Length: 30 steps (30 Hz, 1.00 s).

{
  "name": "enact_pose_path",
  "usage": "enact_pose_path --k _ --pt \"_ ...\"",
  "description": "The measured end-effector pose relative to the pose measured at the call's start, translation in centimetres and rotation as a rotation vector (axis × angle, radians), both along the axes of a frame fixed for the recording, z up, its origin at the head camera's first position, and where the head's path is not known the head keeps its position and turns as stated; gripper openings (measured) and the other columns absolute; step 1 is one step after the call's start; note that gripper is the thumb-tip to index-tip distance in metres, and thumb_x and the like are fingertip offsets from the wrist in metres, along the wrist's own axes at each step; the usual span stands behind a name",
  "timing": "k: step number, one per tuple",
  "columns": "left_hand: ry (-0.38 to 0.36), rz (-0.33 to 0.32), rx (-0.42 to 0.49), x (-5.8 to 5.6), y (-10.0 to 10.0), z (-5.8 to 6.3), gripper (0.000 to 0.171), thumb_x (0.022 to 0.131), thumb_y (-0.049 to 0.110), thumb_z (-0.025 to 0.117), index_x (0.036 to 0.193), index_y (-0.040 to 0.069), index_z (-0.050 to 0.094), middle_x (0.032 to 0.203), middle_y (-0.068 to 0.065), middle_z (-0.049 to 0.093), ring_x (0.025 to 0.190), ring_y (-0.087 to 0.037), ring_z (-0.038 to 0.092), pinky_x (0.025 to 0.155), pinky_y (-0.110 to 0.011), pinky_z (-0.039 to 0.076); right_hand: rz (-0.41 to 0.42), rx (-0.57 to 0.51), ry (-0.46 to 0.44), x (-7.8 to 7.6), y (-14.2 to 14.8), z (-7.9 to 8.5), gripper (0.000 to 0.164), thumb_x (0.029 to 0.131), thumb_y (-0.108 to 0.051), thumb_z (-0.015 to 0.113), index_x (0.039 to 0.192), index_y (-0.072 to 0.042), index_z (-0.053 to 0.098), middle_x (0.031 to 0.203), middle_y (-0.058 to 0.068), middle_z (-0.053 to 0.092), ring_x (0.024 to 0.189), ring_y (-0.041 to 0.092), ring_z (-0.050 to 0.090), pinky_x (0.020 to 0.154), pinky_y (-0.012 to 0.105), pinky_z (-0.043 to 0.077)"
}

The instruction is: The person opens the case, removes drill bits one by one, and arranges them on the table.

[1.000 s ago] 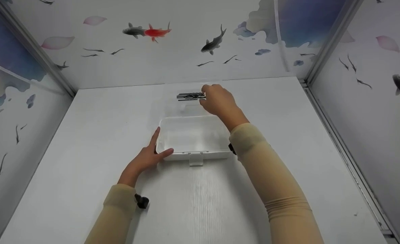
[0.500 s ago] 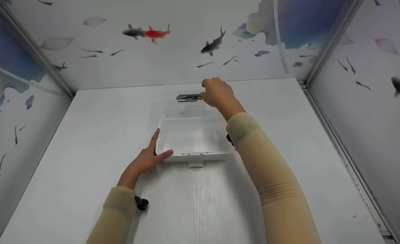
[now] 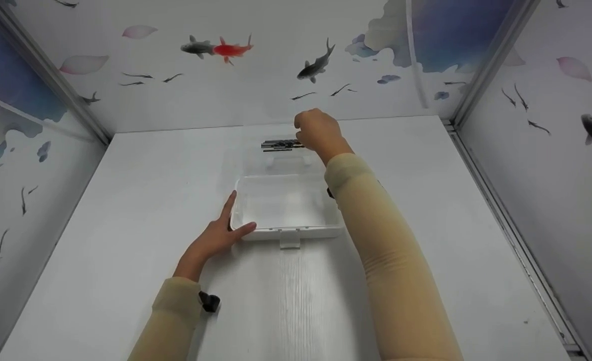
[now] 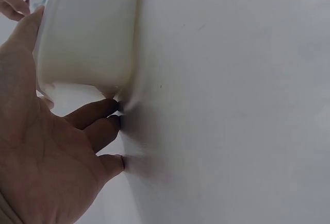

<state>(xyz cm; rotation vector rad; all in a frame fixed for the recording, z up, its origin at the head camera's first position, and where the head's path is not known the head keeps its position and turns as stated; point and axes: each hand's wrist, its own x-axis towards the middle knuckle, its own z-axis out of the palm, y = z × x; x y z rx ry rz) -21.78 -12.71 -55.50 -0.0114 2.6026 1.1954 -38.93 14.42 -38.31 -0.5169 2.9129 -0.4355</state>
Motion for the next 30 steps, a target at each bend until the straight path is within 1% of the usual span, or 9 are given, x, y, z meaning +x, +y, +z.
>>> enact_pose_path --k 3,6,9,14,18,21,27,30 --pt "0.0 -0.006 0.001 0.1 0.0 -0.1 0.119 0.084 0.087 0.064 0.171 0.043 -0.003 0.167 -0.026 0.042 0.145 -0.045 0.055 0.12 -0.062 0.042 0.021 0.041 -0.019 -0.5 0.1 -0.4 0.037 0.108 -0.017 0.061 0.141 -0.004 0.066 0.144 0.022 0.065 0.134 0.04 0.061 0.115 0.056 0.048" --pt "0.003 -0.011 0.003 0.1 0.1 -0.2 0.119 0.084 0.088 0.063 0.171 0.043 -0.004 0.167 -0.026 0.042 0.144 -0.045 0.056 0.119 -0.062 0.043 0.037 0.075 -0.028 -0.8 0.2 -0.8 0.036 0.107 -0.015 0.063 0.14 -0.003 0.067 0.152 0.022 0.061 0.144 0.042 0.054 0.12 0.057 0.044" --pt "0.0 -0.012 -0.004 0.2 0.1 -0.2 0.118 0.084 0.089 0.062 0.171 0.044 -0.005 0.167 -0.026 0.042 0.144 -0.046 0.056 0.12 -0.062 0.043 0.054 0.104 -0.05 -1.0 0.1 -1.0 0.035 0.106 -0.014 0.061 0.138 -0.002 0.068 0.153 0.023 0.059 0.143 0.043 0.054 0.119 0.058 0.044" --pt "0.002 0.002 -0.012 0.4 -0.1 0.0 0.117 0.084 0.088 0.063 0.17 0.045 -0.004 0.165 -0.027 0.044 0.143 -0.048 0.056 0.119 -0.063 0.043 0.053 0.159 -0.09 -0.9 -0.6 -1.1 0.033 0.108 -0.014 0.056 0.136 -0.004 0.07 0.152 0.022 0.06 0.141 0.042 0.055 0.118 0.059 0.045" --pt "0.003 -0.001 -0.016 0.4 -0.1 0.2 0.118 0.084 0.088 0.062 0.171 0.042 -0.004 0.167 -0.027 0.041 0.146 -0.052 0.051 0.119 -0.066 0.041 0.064 0.205 -0.081 -1.0 -1.1 -1.1 0.033 0.109 -0.013 0.053 0.136 -0.005 0.07 0.151 0.02 0.061 0.143 0.041 0.055 0.117 0.058 0.047" --pt "-0.003 -0.004 -0.022 0.3 0.0 0.2 0.119 0.084 0.089 0.061 0.171 0.041 -0.005 0.169 -0.026 0.038 0.15 -0.054 0.045 0.12 -0.068 0.04 0.071 0.219 -0.076 -1.2 -1.4 -1.3 0.033 0.109 -0.012 0.052 0.135 -0.005 0.071 0.149 0.019 0.062 0.142 0.04 0.055 0.116 0.057 0.048" --pt "-0.001 0.011 -0.015 0.4 0.1 0.1 0.119 0.083 0.09 0.061 0.171 0.042 -0.004 0.172 -0.024 0.034 0.154 -0.054 0.038 0.122 -0.069 0.036 0.069 0.238 -0.073 -1.8 -2.3 -1.8 0.032 0.11 -0.011 0.051 0.132 -0.005 0.073 0.138 0.017 0.069 0.132 0.037 0.063 0.112 0.054 0.052" --pt "0.001 0.011 -0.013 0.4 0.2 0.1 0.119 0.083 0.089 0.061 0.171 0.042 -0.003 0.173 -0.022 0.033 0.156 -0.055 0.035 0.123 -0.07 0.034 0.071 0.25 -0.066 -2.0 -2.3 -2.1 0.032 0.109 -0.011 0.051 0.131 -0.004 0.073 0.135 0.017 0.07 0.13 0.037 0.064 0.111 0.054 0.053"
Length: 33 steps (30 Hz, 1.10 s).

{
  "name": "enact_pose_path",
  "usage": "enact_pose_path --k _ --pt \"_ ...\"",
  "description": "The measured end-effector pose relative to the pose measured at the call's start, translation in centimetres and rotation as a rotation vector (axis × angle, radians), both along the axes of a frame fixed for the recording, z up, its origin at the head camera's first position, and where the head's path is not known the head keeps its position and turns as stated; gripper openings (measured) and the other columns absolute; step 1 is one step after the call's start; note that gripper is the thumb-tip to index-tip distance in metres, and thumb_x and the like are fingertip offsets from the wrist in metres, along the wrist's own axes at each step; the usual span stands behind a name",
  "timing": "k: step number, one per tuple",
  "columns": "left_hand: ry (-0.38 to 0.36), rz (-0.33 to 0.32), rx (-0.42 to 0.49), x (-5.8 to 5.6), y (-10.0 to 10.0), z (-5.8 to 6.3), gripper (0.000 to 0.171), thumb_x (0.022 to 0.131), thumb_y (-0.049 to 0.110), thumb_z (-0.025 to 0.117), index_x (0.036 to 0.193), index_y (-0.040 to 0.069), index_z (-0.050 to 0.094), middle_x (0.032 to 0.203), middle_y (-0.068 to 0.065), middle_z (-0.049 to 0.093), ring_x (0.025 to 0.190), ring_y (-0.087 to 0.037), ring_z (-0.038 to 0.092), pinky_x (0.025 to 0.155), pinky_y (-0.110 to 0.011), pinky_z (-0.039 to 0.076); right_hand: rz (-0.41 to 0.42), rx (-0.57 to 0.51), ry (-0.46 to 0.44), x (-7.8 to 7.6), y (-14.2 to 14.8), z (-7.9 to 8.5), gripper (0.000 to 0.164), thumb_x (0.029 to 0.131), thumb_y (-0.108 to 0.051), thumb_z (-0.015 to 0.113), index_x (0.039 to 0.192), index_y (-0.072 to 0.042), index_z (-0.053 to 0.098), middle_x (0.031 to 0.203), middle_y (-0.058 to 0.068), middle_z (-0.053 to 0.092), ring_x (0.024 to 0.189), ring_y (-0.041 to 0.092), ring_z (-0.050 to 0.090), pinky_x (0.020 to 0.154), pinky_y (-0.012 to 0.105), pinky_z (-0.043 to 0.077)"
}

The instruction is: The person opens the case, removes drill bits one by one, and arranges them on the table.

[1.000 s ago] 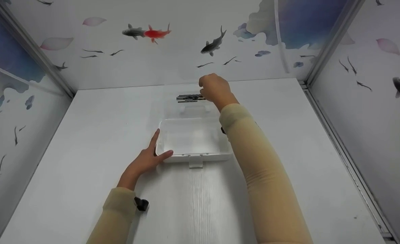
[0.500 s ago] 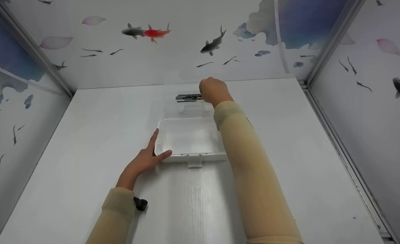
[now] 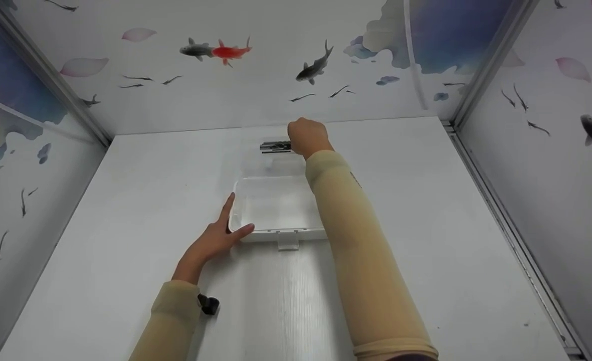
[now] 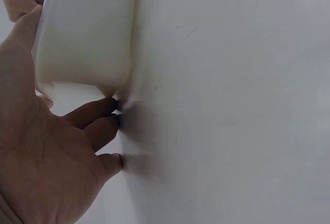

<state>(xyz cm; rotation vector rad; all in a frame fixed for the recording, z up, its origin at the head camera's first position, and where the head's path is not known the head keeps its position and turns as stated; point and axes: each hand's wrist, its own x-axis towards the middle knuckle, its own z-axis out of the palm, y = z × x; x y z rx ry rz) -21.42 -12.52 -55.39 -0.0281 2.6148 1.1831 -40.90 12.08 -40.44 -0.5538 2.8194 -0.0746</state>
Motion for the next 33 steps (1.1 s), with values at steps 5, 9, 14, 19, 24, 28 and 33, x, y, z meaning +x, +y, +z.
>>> enact_pose_path --k 5,9,14,19,24,28,33 --pt "-0.001 0.005 0.003 -0.1 -0.1 -0.1 0.12 0.082 0.092 0.061 0.171 0.043 -0.003 0.174 -0.022 0.031 0.157 -0.056 0.031 0.123 -0.072 0.032 0.014 0.006 0.04 -0.3 -0.1 -0.4 0.028 0.109 -0.012 0.054 0.128 -0.004 0.074 0.131 0.017 0.071 0.126 0.036 0.066 0.108 0.054 0.054" --pt "0.002 0.007 0.008 0.0 -0.1 -0.1 0.119 0.082 0.092 0.06 0.171 0.044 -0.003 0.175 -0.021 0.029 0.158 -0.058 0.027 0.123 -0.074 0.031 0.024 0.001 0.083 -0.4 -0.1 -0.7 0.025 0.109 -0.014 0.057 0.122 -0.004 0.076 0.125 0.017 0.072 0.12 0.036 0.067 0.104 0.054 0.056" --pt "-0.002 0.008 0.007 0.1 -0.1 0.0 0.118 0.083 0.09 0.061 0.17 0.045 -0.004 0.175 -0.019 0.029 0.158 -0.058 0.026 0.123 -0.074 0.03 0.026 0.017 0.089 -0.5 0.1 -1.0 0.026 0.11 -0.014 0.055 0.121 -0.004 0.076 0.123 0.017 0.072 0.116 0.035 0.068 0.101 0.053 0.058" --pt "-0.005 0.004 0.004 0.0 -0.1 0.0 0.118 0.084 0.09 0.06 0.171 0.044 -0.004 0.175 -0.018 0.028 0.159 -0.059 0.022 0.125 -0.073 0.027 0.028 0.052 0.096 -0.6 0.9 -0.8 0.026 0.108 -0.011 0.055 0.122 -0.004 0.077 0.126 0.017 0.071 0.119 0.035 0.067 0.101 0.053 0.058" --pt "-0.008 0.006 0.0 0.0 -0.1 0.0 0.117 0.084 0.089 0.06 0.171 0.044 -0.004 0.175 -0.019 0.029 0.159 -0.059 0.021 0.126 -0.072 0.026 0.045 0.097 0.123 -0.5 1.9 -0.4 0.025 0.107 -0.007 0.054 0.114 -0.004 0.078 0.12 0.018 0.072 0.11 0.033 0.067 0.094 0.051 0.06" --pt "-0.013 0.013 -0.006 0.0 0.0 -0.1 0.117 0.083 0.091 0.059 0.17 0.046 -0.005 0.174 -0.019 0.03 0.159 -0.059 0.021 0.125 -0.073 0.027 0.056 0.114 0.126 -0.4 2.3 0.1 0.023 0.106 -0.005 0.056 0.108 -0.003 0.079 0.115 0.018 0.073 0.102 0.032 0.068 0.09 0.051 0.06" --pt "-0.015 0.019 -0.008 0.1 0.0 -0.1 0.117 0.082 0.093 0.058 0.17 0.047 -0.004 0.174 -0.02 0.03 0.16 -0.058 0.021 0.124 -0.074 0.028 0.05 0.102 0.101 -0.4 2.8 0.5 0.019 0.104 -0.008 0.064 0.116 -0.001 0.078 0.121 0.02 0.074 0.112 0.036 0.069 0.098 0.053 0.059"
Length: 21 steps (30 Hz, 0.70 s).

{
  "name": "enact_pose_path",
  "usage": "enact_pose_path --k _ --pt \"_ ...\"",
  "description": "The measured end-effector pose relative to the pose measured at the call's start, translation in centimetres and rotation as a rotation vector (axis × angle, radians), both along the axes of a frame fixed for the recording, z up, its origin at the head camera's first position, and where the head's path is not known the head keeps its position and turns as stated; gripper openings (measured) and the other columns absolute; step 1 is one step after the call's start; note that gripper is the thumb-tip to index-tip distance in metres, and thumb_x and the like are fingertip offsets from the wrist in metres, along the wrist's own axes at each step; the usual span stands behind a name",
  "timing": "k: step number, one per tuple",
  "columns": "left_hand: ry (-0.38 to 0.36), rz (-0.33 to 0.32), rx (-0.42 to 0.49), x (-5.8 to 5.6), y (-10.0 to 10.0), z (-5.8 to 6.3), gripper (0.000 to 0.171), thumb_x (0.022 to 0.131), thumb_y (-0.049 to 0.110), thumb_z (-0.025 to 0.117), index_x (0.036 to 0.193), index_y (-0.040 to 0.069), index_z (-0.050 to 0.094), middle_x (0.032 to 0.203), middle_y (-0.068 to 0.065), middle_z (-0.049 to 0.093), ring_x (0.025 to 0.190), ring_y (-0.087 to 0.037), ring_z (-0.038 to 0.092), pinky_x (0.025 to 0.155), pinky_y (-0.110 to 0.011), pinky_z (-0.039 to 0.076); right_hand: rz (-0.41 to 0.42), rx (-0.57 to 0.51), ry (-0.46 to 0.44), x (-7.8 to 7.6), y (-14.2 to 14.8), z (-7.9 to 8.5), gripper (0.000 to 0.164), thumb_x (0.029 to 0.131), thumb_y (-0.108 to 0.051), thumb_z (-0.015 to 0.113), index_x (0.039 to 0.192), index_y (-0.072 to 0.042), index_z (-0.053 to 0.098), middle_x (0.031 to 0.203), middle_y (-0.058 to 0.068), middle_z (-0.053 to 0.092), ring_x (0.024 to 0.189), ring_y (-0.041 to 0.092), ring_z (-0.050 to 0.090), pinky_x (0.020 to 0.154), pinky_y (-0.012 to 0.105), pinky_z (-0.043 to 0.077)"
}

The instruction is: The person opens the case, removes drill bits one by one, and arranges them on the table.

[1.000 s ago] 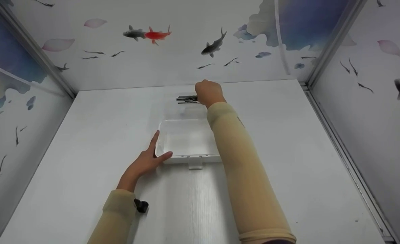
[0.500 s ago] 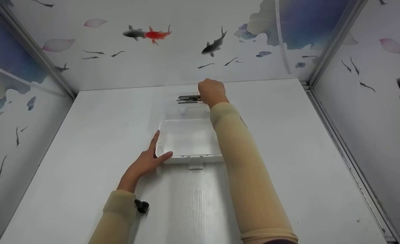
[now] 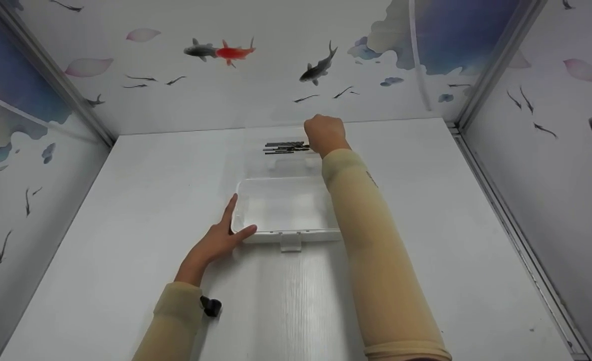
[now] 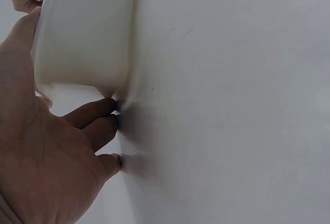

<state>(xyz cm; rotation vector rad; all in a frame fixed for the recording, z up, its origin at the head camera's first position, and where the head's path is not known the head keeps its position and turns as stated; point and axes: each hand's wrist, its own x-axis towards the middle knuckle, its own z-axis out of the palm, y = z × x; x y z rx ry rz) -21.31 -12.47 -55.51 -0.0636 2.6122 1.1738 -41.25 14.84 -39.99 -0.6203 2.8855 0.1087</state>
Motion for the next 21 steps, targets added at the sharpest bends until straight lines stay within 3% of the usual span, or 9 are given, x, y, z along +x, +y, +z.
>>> enact_pose_path --k 6,14,21 --pt "0.013 -0.003 0.012 0.2 0.1 -0.1 0.117 0.083 0.092 0.059 0.17 0.047 -0.004 0.174 -0.02 0.03 0.159 -0.059 0.021 0.125 -0.073 0.027 -0.026 -0.041 -0.057 -0.3 0.6 -0.6 0.032 0.102 -0.016 0.072 0.132 -0.005 0.075 0.142 0.021 0.067 0.135 0.041 0.06 0.113 0.058 0.051" --pt "0.021 -0.019 0.021 0.2 -0.1 0.0 0.116 0.085 0.09 0.059 0.17 0.045 -0.005 0.174 -0.019 0.03 0.159 -0.058 0.021 0.127 -0.072 0.024 -0.101 -0.156 -0.08 -0.4 1.4 -1.6 0.028 0.103 -0.019 0.072 0.128 -0.007 0.078 0.14 0.017 0.07 0.135 0.039 0.062 0.114 0.057 0.05" --pt "0.007 -0.009 0.025 0.2 -0.1 0.1 0.115 0.085 0.089 0.06 0.17 0.046 -0.005 0.176 -0.018 0.027 0.16 -0.059 0.018 0.125 -0.074 0.026 -0.109 -0.223 -0.061 -0.3 1.7 -1.9 0.024 0.102 -0.016 0.072 0.122 -0.006 0.08 0.133 0.017 0.074 0.13 0.039 0.065 0.112 0.055 0.051"
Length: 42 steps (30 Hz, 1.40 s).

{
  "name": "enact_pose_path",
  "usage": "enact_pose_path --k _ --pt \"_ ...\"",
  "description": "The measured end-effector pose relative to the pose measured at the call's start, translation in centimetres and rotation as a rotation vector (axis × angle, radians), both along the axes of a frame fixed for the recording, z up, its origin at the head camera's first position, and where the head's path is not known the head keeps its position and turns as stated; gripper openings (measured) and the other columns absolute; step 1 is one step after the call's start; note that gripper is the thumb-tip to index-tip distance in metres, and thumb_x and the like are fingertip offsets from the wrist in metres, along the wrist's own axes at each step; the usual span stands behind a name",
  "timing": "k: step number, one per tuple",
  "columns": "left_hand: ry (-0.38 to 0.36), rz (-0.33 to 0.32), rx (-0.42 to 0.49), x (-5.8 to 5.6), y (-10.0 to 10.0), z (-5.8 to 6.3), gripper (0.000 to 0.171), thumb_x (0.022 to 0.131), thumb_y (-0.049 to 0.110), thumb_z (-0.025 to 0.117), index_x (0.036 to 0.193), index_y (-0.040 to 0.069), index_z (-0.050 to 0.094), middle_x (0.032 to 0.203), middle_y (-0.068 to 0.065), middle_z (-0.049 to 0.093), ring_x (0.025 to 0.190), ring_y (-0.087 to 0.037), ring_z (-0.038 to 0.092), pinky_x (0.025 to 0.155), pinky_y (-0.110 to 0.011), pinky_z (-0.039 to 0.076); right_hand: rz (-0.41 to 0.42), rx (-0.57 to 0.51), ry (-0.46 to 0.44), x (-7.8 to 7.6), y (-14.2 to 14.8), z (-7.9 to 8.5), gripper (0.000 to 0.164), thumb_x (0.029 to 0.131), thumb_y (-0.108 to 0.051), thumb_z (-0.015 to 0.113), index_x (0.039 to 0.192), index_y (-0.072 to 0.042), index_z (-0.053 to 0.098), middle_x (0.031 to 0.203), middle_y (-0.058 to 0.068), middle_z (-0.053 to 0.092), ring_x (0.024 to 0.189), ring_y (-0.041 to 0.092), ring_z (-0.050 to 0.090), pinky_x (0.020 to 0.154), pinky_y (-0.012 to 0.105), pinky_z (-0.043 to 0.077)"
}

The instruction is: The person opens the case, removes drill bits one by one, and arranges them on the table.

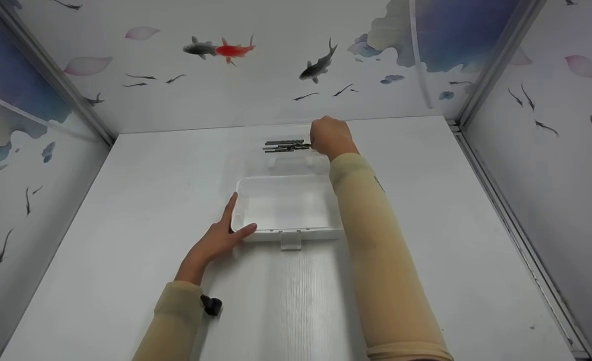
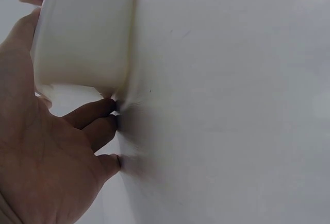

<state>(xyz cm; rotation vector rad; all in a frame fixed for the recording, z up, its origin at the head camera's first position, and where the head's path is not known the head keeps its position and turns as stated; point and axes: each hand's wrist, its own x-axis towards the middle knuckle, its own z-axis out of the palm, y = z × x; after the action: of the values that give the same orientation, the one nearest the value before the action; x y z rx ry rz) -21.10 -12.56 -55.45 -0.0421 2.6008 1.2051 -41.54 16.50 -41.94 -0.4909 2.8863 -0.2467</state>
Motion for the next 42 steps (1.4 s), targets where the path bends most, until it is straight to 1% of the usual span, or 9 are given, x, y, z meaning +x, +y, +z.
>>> enact_pose_path --k 4,10,17,20,24,30,37,42 --pt "0.002 -0.001 0.007 0.1 0.0 0.0 0.115 0.086 0.088 0.06 0.17 0.046 -0.006 0.176 -0.018 0.025 0.159 -0.061 0.018 0.125 -0.075 0.025 0.02 0.011 0.002 0.1 0.1 0.1 0.024 0.103 -0.013 0.069 0.123 -0.004 0.079 0.132 0.018 0.074 0.127 0.039 0.067 0.111 0.055 0.052" --pt "0.013 -0.008 0.018 0.0 -0.1 0.0 0.115 0.086 0.088 0.06 0.17 0.046 -0.006 0.176 -0.018 0.024 0.159 -0.06 0.017 0.127 -0.073 0.023 0.063 0.036 0.047 0.1 0.5 0.3 0.023 0.105 -0.01 0.065 0.122 0.0 0.078 0.126 0.02 0.076 0.12 0.04 0.07 0.106 0.055 0.055" --pt "0.011 -0.006 0.018 -0.1 0.0 -0.1 0.116 0.084 0.089 0.06 0.17 0.046 -0.006 0.178 -0.016 0.021 0.16 -0.059 0.016 0.127 -0.073 0.022 0.097 0.043 0.094 0.4 1.0 2.0 0.021 0.104 -0.011 0.067 0.118 -0.001 0.079 0.121 0.02 0.077 0.118 0.039 0.069 0.104 0.055 0.055" --pt "0.019 -0.01 0.017 -0.2 0.0 0.0 0.116 0.085 0.089 0.06 0.17 0.046 -0.006 0.178 -0.016 0.021 0.161 -0.058 0.017 0.128 -0.072 0.02 0.12 0.048 0.125 0.4 1.1 2.5 0.022 0.104 -0.012 0.067 0.118 -0.002 0.08 0.121 0.019 0.078 0.118 0.039 0.069 0.103 0.056 0.055" --pt "0.017 -0.012 0.006 -0.1 -0.1 0.0 0.116 0.085 0.09 0.059 0.17 0.046 -0.006 0.178 -0.016 0.022 0.16 -0.06 0.017 0.126 -0.074 0.023 0.141 0.05 0.142 0.4 1.2 3.0 0.022 0.103 -0.013 0.068 0.119 -0.003 0.08 0.121 0.019 0.077 0.119 0.04 0.067 0.101 0.056 0.056" --pt "0.015 -0.018 0.006 0.0 -0.1 -0.3 0.114 0.087 0.088 0.058 0.17 0.046 -0.007 0.178 -0.017 0.021 0.159 -0.063 0.015 0.125 -0.076 0.023 0.124 0.061 0.138 0.7 1.6 3.8 0.022 0.103 -0.012 0.068 0.119 -0.003 0.08 0.12 0.018 0.077 0.117 0.039 0.067 0.102 0.056 0.055" --pt "0.01 -0.003 -0.006 0.2 -0.2 -0.4 0.113 0.086 0.089 0.059 0.169 0.049 -0.007 0.176 -0.018 0.025 0.16 -0.06 0.017 0.125 -0.074 0.026 0.129 0.05 0.157 0.7 2.5 4.9 0.023 0.103 -0.011 0.068 0.119 -0.002 0.08 0.123 0.02 0.077 0.118 0.041 0.069 0.103 0.057 0.055" --pt "0.006 -0.011 -0.006 0.1 -0.4 -0.2 0.114 0.085 0.09 0.058 0.169 0.049 -0.008 0.176 -0.019 0.025 0.16 -0.059 0.017 0.125 -0.074 0.026 0.12 0.022 0.164 0.9 3.0 5.7 0.022 0.102 -0.011 0.069 0.118 -0.003 0.081 0.122 0.019 0.077 0.118 0.041 0.067 0.104 0.058 0.054"
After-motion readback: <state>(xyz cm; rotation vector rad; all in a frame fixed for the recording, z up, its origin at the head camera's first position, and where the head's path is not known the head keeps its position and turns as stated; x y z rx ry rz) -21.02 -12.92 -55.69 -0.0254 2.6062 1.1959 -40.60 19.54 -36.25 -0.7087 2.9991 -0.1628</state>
